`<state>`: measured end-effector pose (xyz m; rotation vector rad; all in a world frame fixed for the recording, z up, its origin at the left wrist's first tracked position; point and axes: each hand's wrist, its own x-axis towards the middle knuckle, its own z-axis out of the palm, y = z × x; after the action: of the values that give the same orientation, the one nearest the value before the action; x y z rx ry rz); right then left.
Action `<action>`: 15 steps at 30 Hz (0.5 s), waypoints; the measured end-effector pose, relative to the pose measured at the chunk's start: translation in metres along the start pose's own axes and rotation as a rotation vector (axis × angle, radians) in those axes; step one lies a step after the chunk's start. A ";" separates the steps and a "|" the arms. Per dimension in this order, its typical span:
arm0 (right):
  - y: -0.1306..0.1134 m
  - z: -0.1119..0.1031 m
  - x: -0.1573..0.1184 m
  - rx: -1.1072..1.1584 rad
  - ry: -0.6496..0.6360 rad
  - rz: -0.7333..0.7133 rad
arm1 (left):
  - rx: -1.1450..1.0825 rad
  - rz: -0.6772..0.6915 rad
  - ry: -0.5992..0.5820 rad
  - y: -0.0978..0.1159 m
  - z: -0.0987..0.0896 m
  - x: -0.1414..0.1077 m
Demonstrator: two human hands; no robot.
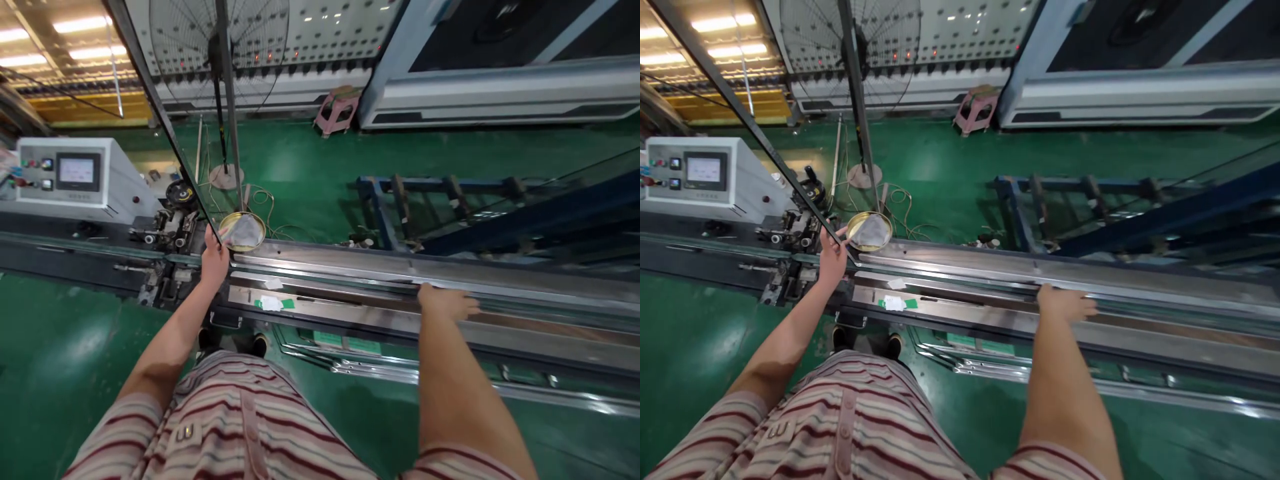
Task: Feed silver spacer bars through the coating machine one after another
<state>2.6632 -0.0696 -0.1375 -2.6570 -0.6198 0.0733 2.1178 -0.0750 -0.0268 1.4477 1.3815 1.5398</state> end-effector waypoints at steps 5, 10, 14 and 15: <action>-0.029 0.029 -0.083 -0.039 0.010 -0.151 | 0.006 -0.038 0.026 -0.020 -0.087 0.023; -0.065 0.040 -0.171 -0.044 -0.034 -0.322 | 0.020 -0.012 0.084 -0.049 -0.184 0.053; -0.107 0.052 -0.246 -0.021 -0.011 -0.373 | 0.005 -0.017 0.107 -0.065 -0.263 0.074; -0.117 0.056 -0.264 -0.035 -0.005 -0.385 | 0.009 -0.020 0.119 -0.068 -0.282 0.079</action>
<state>2.3700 -0.0676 -0.1525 -2.5204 -1.1284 -0.0424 1.8176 -0.0608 -0.0255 1.3621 1.4696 1.6315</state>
